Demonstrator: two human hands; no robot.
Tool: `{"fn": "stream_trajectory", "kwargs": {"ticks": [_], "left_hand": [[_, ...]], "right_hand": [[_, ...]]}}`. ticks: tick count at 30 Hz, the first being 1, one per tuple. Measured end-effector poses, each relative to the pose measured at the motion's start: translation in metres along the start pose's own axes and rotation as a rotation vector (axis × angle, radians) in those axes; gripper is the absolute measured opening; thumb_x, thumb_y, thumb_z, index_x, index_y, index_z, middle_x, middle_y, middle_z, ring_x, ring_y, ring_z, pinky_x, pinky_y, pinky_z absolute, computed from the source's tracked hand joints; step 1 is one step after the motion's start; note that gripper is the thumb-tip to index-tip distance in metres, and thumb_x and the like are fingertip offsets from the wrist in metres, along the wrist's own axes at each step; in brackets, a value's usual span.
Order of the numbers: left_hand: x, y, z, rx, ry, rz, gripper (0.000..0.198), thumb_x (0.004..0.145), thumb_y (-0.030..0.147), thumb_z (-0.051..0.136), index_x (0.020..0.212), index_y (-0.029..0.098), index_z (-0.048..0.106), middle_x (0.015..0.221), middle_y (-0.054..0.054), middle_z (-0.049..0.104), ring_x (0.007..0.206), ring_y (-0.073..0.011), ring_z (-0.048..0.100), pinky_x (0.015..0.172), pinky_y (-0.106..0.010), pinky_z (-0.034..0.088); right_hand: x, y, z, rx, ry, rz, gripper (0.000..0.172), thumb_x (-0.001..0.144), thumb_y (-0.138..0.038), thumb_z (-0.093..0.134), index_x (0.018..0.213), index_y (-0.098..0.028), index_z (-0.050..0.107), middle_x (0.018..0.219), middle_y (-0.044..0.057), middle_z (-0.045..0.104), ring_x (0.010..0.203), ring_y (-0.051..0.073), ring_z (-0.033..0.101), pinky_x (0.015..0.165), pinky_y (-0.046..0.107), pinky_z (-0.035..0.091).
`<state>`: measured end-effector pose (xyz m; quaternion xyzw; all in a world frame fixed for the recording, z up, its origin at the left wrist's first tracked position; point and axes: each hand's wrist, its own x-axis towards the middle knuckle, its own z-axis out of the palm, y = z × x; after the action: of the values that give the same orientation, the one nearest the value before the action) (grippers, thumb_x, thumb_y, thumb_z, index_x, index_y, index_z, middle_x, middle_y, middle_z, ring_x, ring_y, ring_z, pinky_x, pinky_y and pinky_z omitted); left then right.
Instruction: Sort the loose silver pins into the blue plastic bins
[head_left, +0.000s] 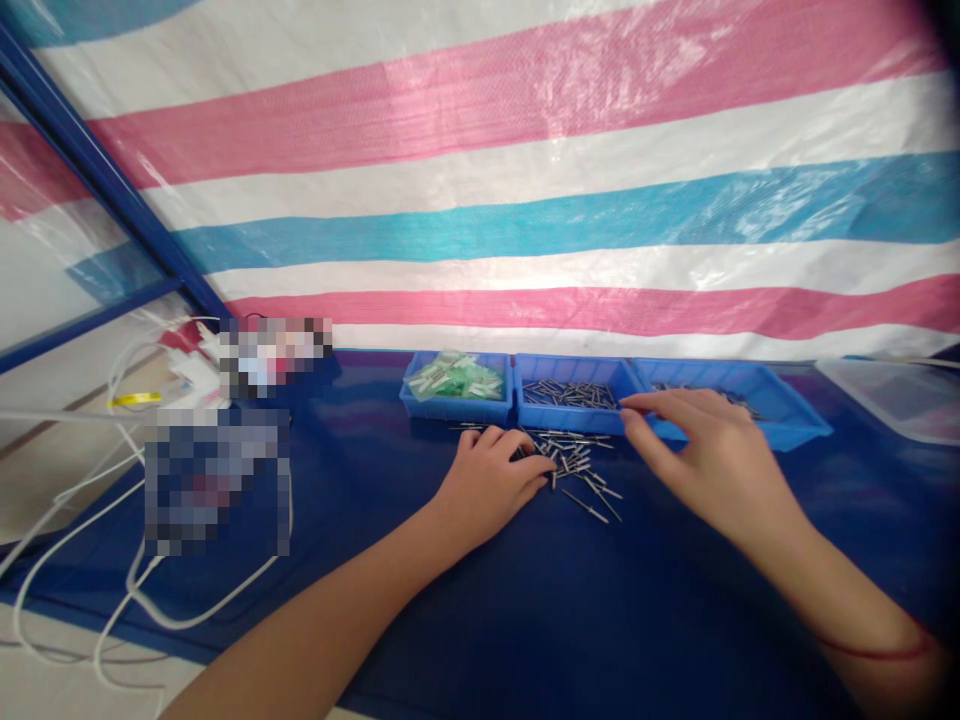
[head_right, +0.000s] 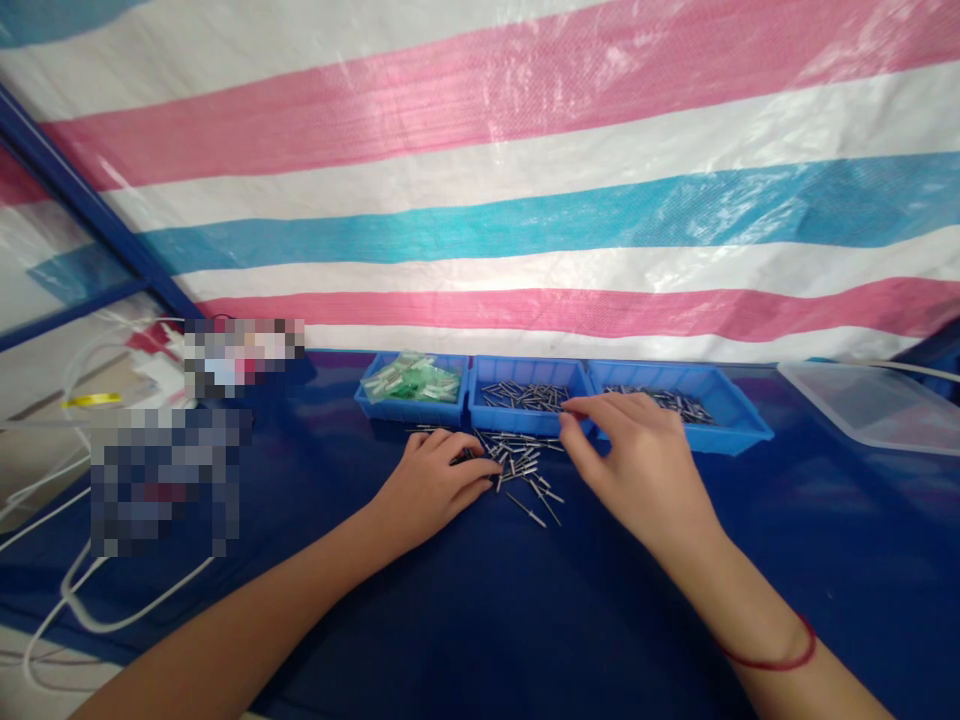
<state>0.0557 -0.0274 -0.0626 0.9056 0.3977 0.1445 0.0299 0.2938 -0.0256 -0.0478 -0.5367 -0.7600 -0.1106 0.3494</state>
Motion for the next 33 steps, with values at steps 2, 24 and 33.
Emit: {"fn": "stream_trajectory", "kwargs": {"ticks": [2, 24, 33], "left_hand": [[0.001, 0.001, 0.000, 0.009, -0.006, 0.002, 0.022, 0.094, 0.033, 0.047, 0.108, 0.029, 0.064, 0.108, -0.001, 0.061, 0.097, -0.0189, 0.050, 0.080, -0.036, 0.030], [0.002, -0.001, 0.002, 0.028, -0.033, -0.044, 0.025, 0.097, 0.026, 0.040, 0.110, 0.022, 0.061, 0.098, -0.003, 0.064, 0.091, -0.0187, 0.055, 0.079, -0.033, 0.035], [0.000, 0.002, -0.003, -0.091, 0.042, -0.017, 0.034, 0.097, 0.019, 0.035, 0.129, 0.024, 0.046, 0.109, -0.004, 0.061, 0.100, -0.0180, 0.056, 0.088, -0.033, 0.039]], "right_hand": [[-0.001, -0.007, 0.003, 0.050, -0.048, -0.031, 0.018, 0.086, -0.030, 0.054, 0.088, -0.018, 0.068, 0.086, 0.006, 0.071, 0.082, 0.023, 0.063, 0.079, 0.038, 0.047], [-0.007, -0.026, 0.011, 0.185, -0.281, -0.150, 0.018, 0.089, -0.028, 0.052, 0.088, -0.020, 0.068, 0.091, 0.007, 0.071, 0.086, 0.022, 0.062, 0.079, 0.040, 0.047], [-0.010, -0.035, 0.012, 0.285, -0.274, -0.057, 0.027, 0.089, -0.034, 0.052, 0.108, -0.019, 0.064, 0.101, 0.008, 0.069, 0.094, 0.023, 0.063, 0.086, 0.041, 0.048]]}}
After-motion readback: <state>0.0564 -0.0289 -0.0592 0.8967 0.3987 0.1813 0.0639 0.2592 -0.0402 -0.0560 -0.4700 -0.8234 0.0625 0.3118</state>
